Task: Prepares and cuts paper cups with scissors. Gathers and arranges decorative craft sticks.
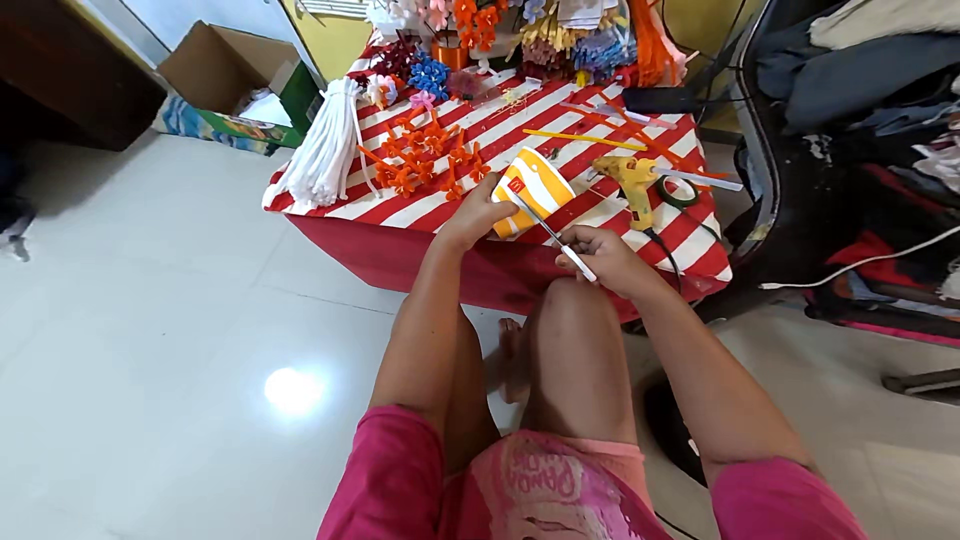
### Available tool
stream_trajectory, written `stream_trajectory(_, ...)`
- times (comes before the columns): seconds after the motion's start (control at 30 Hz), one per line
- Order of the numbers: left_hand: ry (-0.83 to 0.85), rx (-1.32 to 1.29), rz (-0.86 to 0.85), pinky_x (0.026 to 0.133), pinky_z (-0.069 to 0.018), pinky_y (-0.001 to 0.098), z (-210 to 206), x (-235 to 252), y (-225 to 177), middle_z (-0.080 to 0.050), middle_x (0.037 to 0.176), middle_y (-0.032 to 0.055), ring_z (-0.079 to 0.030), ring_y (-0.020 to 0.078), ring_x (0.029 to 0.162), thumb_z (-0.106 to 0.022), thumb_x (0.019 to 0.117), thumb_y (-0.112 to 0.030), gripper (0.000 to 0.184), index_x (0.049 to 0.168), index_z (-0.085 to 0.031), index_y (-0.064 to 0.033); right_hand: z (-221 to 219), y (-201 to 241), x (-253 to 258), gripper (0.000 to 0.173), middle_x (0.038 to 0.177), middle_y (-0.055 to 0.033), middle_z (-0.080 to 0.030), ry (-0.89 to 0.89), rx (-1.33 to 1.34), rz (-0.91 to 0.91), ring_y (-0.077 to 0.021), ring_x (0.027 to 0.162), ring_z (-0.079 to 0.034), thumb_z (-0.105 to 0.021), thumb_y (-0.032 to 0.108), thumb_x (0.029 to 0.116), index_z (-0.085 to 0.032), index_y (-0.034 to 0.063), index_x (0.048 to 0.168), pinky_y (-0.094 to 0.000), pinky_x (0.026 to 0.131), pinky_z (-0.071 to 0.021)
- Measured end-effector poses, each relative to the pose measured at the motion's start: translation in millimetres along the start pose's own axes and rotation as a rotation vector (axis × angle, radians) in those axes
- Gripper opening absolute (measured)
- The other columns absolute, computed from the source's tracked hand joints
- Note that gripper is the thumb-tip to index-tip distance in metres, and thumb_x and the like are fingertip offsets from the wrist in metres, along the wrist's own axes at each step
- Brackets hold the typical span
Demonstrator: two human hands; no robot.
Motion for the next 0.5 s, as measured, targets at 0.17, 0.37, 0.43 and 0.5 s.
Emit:
stream_trajectory(0.17,-0.011,-0.013,0.005,0.083,-0.0592,0.0395,2,0,1,-0.063,0.119,0.016,-0.068,0.0209,0.098,-0.063,0.0847,-0.011,0.062,0.143,-0.041,-0.0022,-2,4,-2,0.014,0.069,0.005,-0.06,0.02,-0.023,0.042,0.0002,0.053,-0.053,-0.073,0.009,0.0907,-0.065,0.005,0.101,-0.0152,0.05,-0.0447)
stream_trajectory(0.37,-0.068,-0.048,0.0,0.078,-0.0597,0.0401,5,1,7,-0.065,0.115,0.0147,-0.068,0.0207,0.094,-0.055,0.0919,-0.017,0.052,0.141,-0.043,-0.0043,-3,6,-7,0.015,0.069,0.0042,-0.061,0.015,-0.061,0.059,-0.0004,0.054,-0.055,-0.075,0.011,0.0908,-0.067,0.0046,0.102,-0.0161,0.051,-0.0474)
stream_trajectory(0.43,-0.115,-0.046,0.006,0.075,-0.0592,0.0391,7,2,11,-0.065,0.113,0.0124,-0.068,0.0191,0.092,-0.045,0.0956,-0.022,0.046,0.138,-0.045,-0.0057,-1,3,-8,0.016,0.069,0.0039,-0.062,0.02,-0.067,0.044,-0.0006,0.053,-0.055,-0.075,0.013,0.0912,-0.066,0.0051,0.102,-0.0159,0.049,-0.047)
stream_trajectory(0.5,-0.129,-0.049,-0.011,0.076,-0.0577,0.0379,8,2,10,-0.063,0.113,0.011,-0.066,0.0175,0.094,-0.037,0.0983,-0.022,0.042,0.136,-0.046,-0.0057,0,0,-8,0.016,0.069,0.0042,-0.062,0.021,-0.058,0.028,-0.0006,0.052,-0.055,-0.074,0.014,0.0919,-0.066,0.0051,0.103,-0.0157,0.048,-0.0465)
Point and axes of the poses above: each hand's wrist, its own x-axis towards the middle knuckle, its own z-axis out of the back of the hand, y = z × x, the point moved 8 cm from there along x, towards the middle knuckle
